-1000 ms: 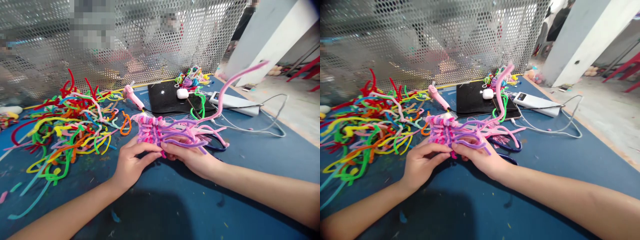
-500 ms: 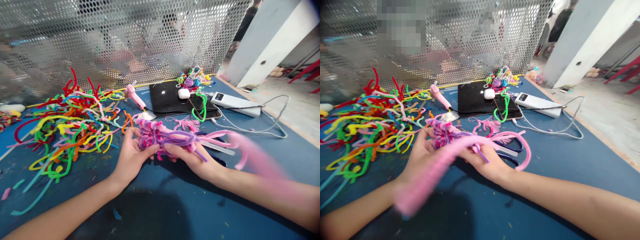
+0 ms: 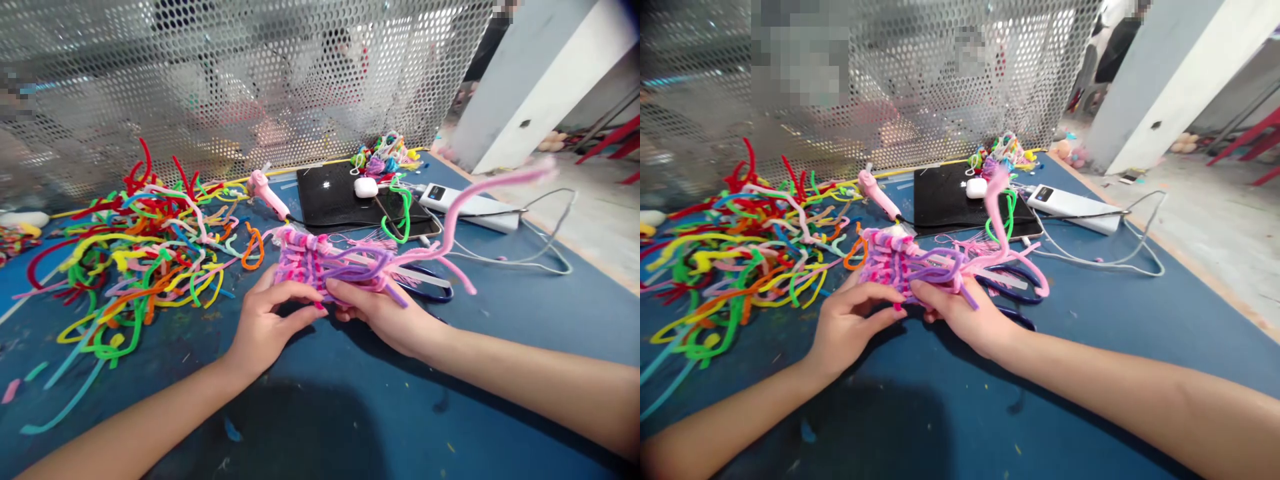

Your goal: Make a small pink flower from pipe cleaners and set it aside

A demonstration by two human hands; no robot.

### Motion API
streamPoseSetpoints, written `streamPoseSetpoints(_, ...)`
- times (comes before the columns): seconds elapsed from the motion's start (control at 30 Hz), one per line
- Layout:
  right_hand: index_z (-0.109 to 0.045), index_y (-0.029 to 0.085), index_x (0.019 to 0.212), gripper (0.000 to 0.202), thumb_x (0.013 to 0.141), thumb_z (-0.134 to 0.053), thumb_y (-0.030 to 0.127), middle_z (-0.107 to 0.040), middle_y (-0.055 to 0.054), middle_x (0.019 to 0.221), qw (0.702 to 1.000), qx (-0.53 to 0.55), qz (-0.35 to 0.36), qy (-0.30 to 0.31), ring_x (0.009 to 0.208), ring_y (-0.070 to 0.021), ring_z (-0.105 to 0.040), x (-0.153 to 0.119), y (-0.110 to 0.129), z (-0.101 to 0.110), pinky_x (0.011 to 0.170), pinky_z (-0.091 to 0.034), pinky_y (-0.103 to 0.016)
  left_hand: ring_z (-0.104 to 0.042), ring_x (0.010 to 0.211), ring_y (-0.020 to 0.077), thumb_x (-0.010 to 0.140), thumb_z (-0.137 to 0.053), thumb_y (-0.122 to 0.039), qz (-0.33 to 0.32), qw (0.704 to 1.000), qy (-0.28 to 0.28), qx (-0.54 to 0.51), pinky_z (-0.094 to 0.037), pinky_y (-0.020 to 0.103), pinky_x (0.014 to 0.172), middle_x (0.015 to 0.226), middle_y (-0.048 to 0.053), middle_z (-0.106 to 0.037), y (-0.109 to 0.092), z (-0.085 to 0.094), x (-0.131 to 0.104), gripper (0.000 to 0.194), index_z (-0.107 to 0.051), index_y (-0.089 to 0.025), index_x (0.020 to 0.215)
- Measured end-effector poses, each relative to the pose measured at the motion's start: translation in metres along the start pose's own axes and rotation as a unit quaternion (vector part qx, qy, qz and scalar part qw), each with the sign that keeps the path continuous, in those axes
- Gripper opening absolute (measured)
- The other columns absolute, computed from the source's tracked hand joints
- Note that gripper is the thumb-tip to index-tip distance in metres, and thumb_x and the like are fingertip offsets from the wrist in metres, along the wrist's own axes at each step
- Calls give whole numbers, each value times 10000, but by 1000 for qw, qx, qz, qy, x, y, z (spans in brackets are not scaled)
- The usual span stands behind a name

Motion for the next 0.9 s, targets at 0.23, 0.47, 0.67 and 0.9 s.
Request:
streamPoseSetpoints(0.23,-525,200,727,226,863,-572,374,-499,34,616,988,-137,73,11,565,-112,-473,-2,11,0,549,-403,-254,-611,695,97,714,-751,-200,116,971,-73,-194,-503,191,640,817,-47,-616,4,-3,5,271,-555,-241,897)
streamPoseSetpoints(0.47,-600,196,812,178,895,-521,333,-597,2,709,938,-320,126,47,636,-148,-553,-7,15,-1,617,-488,-278,-692,695,144,632,-814,-140,253,903,-31,-345,-556,259,690,821,-20,-699,12,-9,5,600,-381,-246,1034)
streamPoseSetpoints(0.67,-653,215,919,178,859,-572,362,-671,-18,986,930,-331,114,113,894,-198,-617,-10,27,1,869,-504,-351,-695,686,145,648,-806,-135,262,900,-10,-350,-560,245,662,789,-5,-719,13,-4,8,569,-382,-228,1016)
streamPoseSetpoints(0.9,-612,163,839,230,798,-637,388,-616,-5,695,996,-65,18,58,609,-114,-574,6,11,14,599,-508,-255,-661,587,103,696,-785,-267,248,884,-64,-392,-558,200,595,691,-60,-675,15,7,11,505,-402,-243,1025)
Point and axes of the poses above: each hand's wrist, its own x-axis towards the middle knuckle, its own z-axis out of the back of the hand, y = z × x, the point moved 3 cm from there along x, towards the middle knuckle
